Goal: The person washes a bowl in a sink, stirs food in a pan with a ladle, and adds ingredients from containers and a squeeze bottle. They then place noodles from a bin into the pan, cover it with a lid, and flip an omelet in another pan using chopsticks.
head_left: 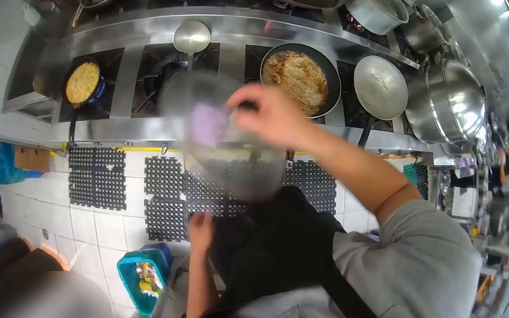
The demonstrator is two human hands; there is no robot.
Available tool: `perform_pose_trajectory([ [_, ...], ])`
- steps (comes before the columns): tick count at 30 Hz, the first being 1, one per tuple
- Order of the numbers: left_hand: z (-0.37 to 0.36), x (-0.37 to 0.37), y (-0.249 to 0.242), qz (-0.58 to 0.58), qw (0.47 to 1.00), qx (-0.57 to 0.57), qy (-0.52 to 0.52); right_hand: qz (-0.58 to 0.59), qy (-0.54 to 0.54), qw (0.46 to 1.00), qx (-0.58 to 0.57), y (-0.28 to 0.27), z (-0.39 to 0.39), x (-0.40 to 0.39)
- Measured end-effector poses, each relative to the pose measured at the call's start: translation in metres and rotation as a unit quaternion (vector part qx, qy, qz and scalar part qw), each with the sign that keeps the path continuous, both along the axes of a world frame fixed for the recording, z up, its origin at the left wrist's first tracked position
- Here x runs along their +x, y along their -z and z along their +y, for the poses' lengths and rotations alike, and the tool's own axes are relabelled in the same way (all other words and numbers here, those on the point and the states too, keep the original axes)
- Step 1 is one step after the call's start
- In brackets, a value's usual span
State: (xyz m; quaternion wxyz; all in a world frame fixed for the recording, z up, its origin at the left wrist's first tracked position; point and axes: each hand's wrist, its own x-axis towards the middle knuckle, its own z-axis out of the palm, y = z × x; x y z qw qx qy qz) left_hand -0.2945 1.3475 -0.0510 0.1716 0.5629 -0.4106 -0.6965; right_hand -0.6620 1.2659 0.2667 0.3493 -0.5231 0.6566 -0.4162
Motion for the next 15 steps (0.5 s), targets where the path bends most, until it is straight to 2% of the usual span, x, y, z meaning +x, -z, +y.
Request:
perform_pose_trajectory([
  [1, -0.019, -0.058, -0.05, 0.028, 0.999, -0.005, 0.041, 0.082, 0.037, 0.996, -0.012, 0.016, 0.003, -0.046],
  [2, -0.033, -0.108, -0.075, 0.083, 0.993, 0.001, 0.079, 0.15, 0.07, 0.986, 0.011, 0.021, 0.009, -0.088],
  [3, -0.043, -0.148, -0.073, 0.171, 0.977, 0.06, 0.109, 0.209, 0.08, 0.975, -0.001, 0.037, 0.012, -0.128],
  [4, -0.048, -0.19, -0.093, 0.16, 0.978, 0.05, 0.126, 0.268, 0.093, 0.959, -0.011, 0.052, 0.015, -0.166],
  [5, -0.049, -0.228, -0.11, 0.147, 0.978, 0.044, 0.142, 0.297, 0.087, 0.951, 0.031, 0.065, 0.018, -0.196],
  [6, -0.051, -0.258, -0.107, 0.149, 0.973, 0.059, 0.165, 0.292, 0.08, 0.953, 0.026, 0.085, 0.018, -0.221],
  [8, -0.047, -0.293, -0.11, 0.147, 0.969, 0.074, 0.182, 0.368, 0.085, 0.926, 0.014, 0.112, 0.02, -0.247],
  [9, -0.043, -0.304, -0.119, 0.157, 0.959, 0.126, 0.198, 0.358, 0.078, 0.928, 0.066, 0.116, 0.02, -0.252],
  [10, -0.037, -0.314, -0.121, 0.168, 0.946, 0.178, 0.212, 0.355, 0.072, 0.93, 0.065, 0.121, 0.019, -0.255],
  [11, -0.029, -0.323, -0.121, 0.148, 0.958, 0.141, 0.201, 0.366, 0.062, 0.925, 0.078, 0.125, 0.017, -0.256],
  [15, -0.006, -0.342, -0.11, 0.154, 0.971, 0.119, 0.141, 0.396, 0.043, 0.911, 0.104, 0.131, 0.008, -0.258],
])
